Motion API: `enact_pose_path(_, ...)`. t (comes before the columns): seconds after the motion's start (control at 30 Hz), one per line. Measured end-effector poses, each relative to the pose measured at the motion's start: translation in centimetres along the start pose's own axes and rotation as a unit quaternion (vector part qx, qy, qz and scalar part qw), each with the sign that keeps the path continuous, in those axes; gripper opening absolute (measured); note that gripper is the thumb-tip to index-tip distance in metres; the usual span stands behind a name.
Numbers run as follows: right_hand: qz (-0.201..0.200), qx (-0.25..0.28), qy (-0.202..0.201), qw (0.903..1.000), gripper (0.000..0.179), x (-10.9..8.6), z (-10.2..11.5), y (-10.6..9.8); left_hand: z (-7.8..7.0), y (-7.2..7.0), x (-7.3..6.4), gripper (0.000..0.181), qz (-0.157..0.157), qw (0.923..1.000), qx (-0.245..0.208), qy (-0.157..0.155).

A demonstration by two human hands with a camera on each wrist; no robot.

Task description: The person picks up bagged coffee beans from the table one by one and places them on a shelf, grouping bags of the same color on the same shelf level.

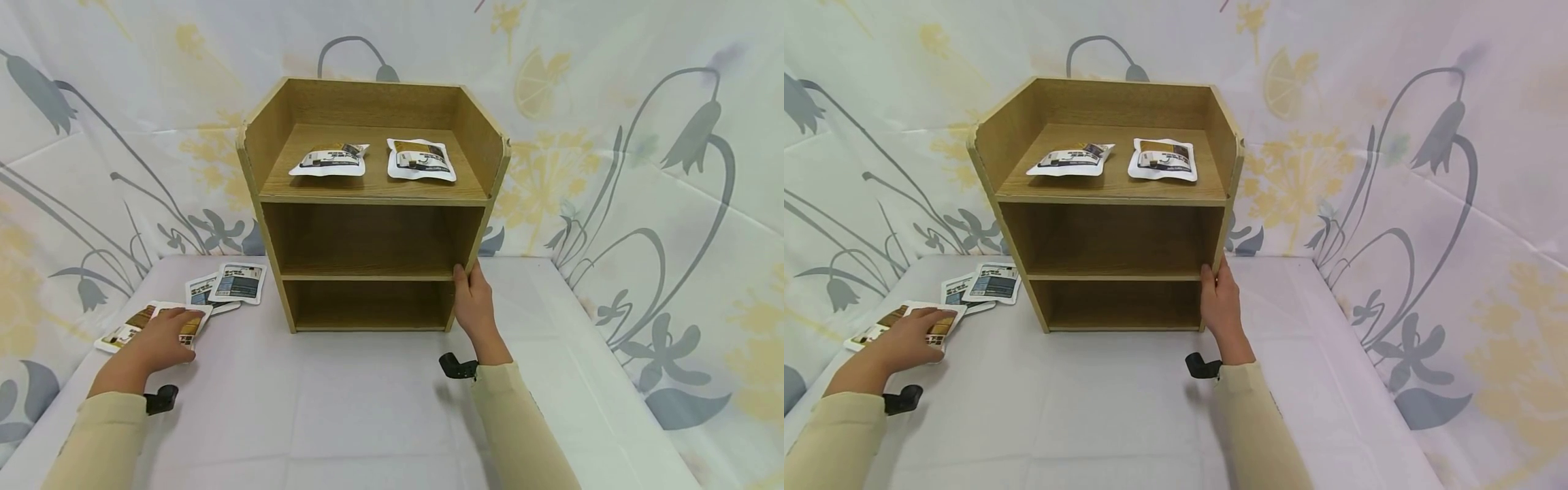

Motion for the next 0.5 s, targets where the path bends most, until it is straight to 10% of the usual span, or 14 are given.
enact_pose_path(0.5,-0.001,0.003,-0.002,1.0000,0.054,-0.05,0.11,-0.04,0.55,0.36,-0.36,0.071,0.009,0.9994,0.033,-0.003)
Point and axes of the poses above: each hand's wrist, its own x-axis towards the middle knuckle, its own y-axis out of the palm, z = x × y, the point moved 8 cm from there along x, towards the middle knuckle, and after that the axes turned 9 degrees about -z, right-handed, at the moved point
